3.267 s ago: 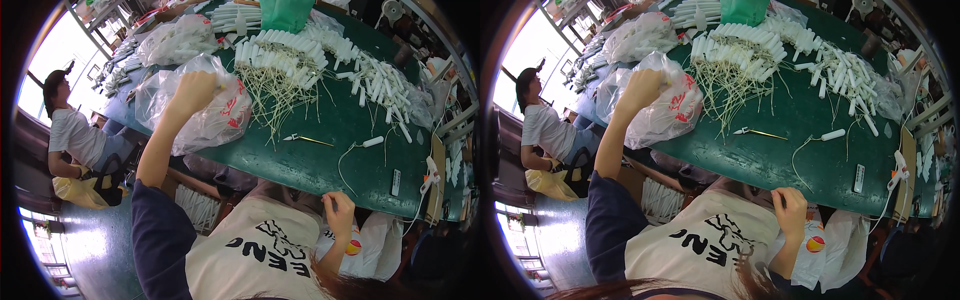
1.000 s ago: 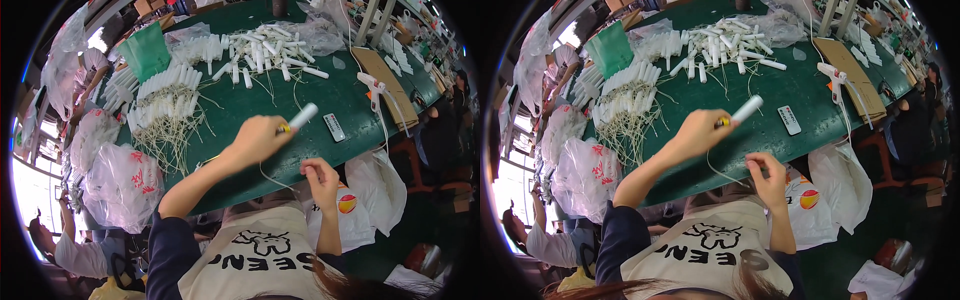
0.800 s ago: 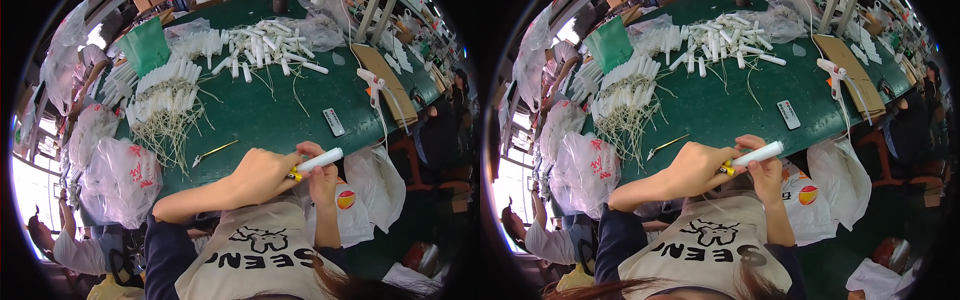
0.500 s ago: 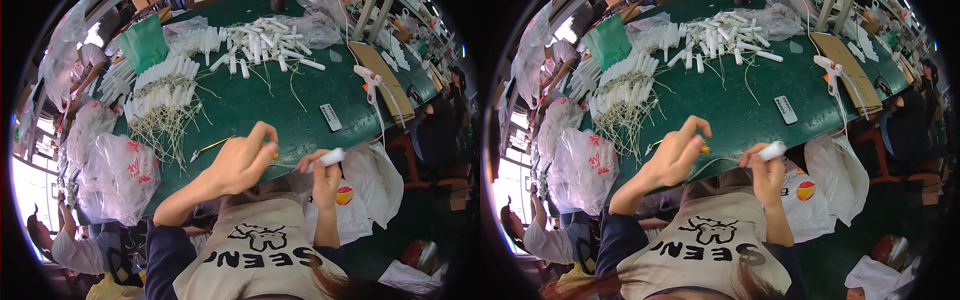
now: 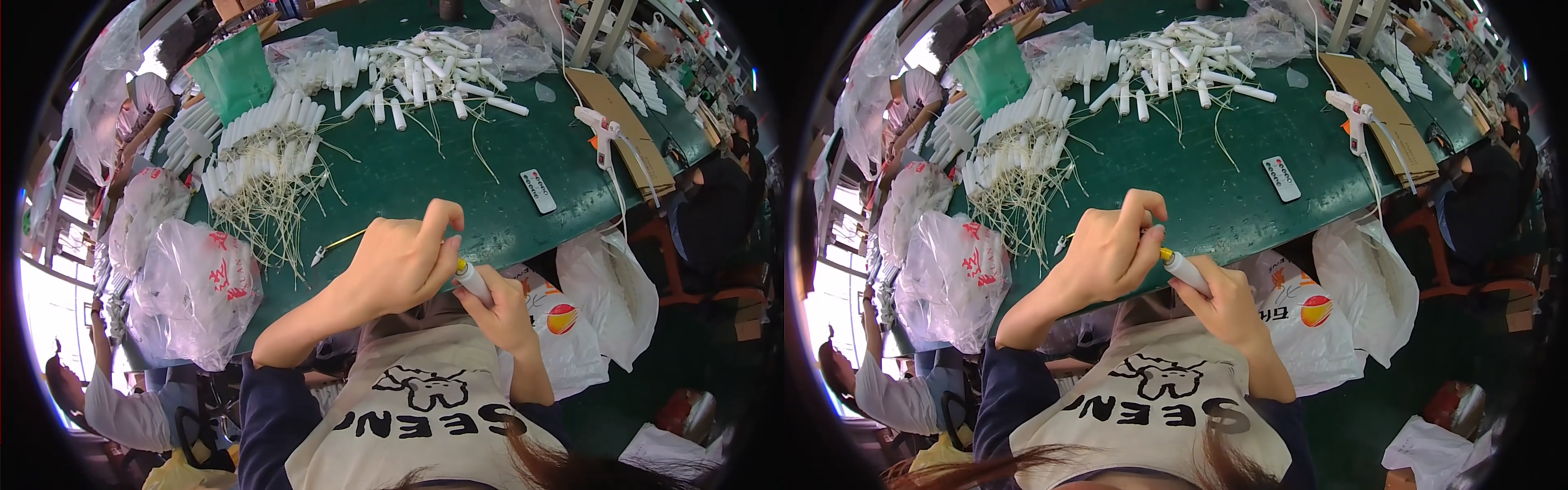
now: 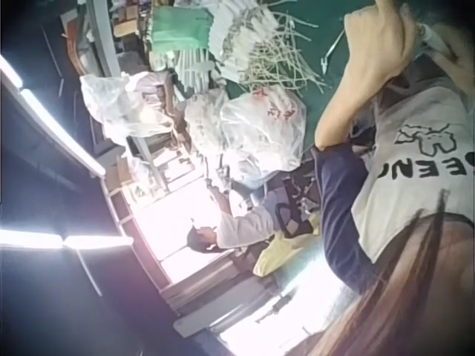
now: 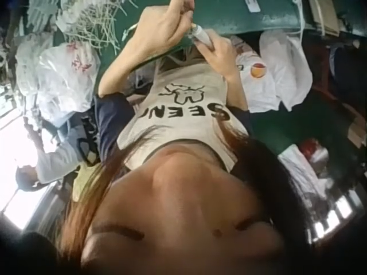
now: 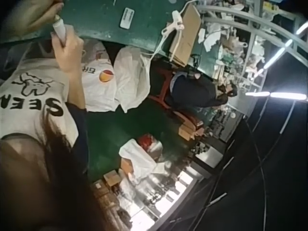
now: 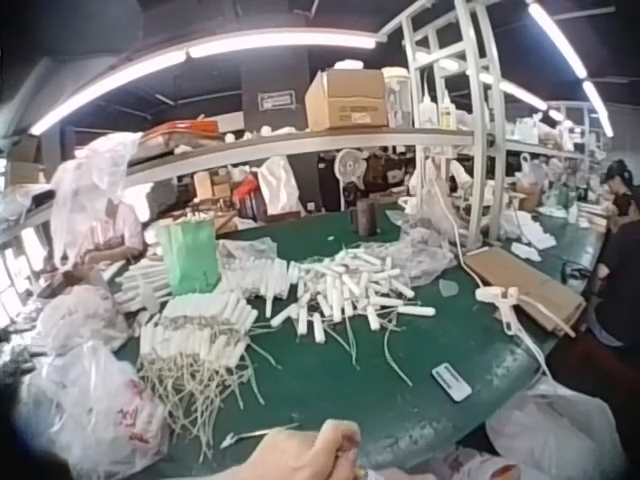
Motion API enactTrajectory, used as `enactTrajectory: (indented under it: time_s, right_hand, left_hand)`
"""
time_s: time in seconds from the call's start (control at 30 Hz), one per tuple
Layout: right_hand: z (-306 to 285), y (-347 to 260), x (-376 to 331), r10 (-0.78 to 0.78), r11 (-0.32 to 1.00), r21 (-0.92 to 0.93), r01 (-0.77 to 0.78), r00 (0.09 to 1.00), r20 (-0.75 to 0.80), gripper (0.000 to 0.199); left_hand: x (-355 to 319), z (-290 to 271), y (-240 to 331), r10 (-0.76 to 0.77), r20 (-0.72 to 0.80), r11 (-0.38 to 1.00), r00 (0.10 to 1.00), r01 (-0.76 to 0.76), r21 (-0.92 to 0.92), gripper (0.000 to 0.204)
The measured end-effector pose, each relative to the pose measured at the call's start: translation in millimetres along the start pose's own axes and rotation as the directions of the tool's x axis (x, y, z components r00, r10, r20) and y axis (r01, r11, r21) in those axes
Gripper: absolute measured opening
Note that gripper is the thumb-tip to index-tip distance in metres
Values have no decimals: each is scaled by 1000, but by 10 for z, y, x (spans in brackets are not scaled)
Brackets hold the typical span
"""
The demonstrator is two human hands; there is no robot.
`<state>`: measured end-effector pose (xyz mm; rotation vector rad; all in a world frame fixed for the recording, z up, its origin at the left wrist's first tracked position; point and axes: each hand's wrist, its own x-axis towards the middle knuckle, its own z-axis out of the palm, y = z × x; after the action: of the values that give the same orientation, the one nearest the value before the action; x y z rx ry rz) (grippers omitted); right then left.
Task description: Assemble small electronic components by gluing wires and connectors into plastic tubes.
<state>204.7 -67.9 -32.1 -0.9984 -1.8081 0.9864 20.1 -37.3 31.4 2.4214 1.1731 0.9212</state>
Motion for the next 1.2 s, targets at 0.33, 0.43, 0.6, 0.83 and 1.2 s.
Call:
enactTrajectory:
  time_s: [0.33, 0.43, 0.6, 0.83, 1.2]
  right_hand:
    - [70, 95, -2, -75, 980, -186, 76, 997, 13, 18]
    - [88, 82, -16, -71, 981, -181, 70, 998, 0, 18]
    - [95, 66, -28, -73, 989, -136, 61, 994, -86, 17]
    - [128, 45, -21, -54, 992, -116, 47, 997, -60, 17]
    - [194, 106, -9, -119, 974, -204, 102, 990, -69, 18]
  left_hand:
    - [0, 57, 2, 192, 156, 911, 969, -235, 339, 26]
    - [-26, 44, -39, 137, 140, 956, 981, -168, 239, 29]
    - [-31, -12, -74, 14, 54, 999, 998, -17, 45, 24]
    - [-38, -78, -2, -46, 134, 990, 990, 63, -126, 29]
    - [-126, 72, 42, 162, 193, 854, 968, -236, 463, 37]
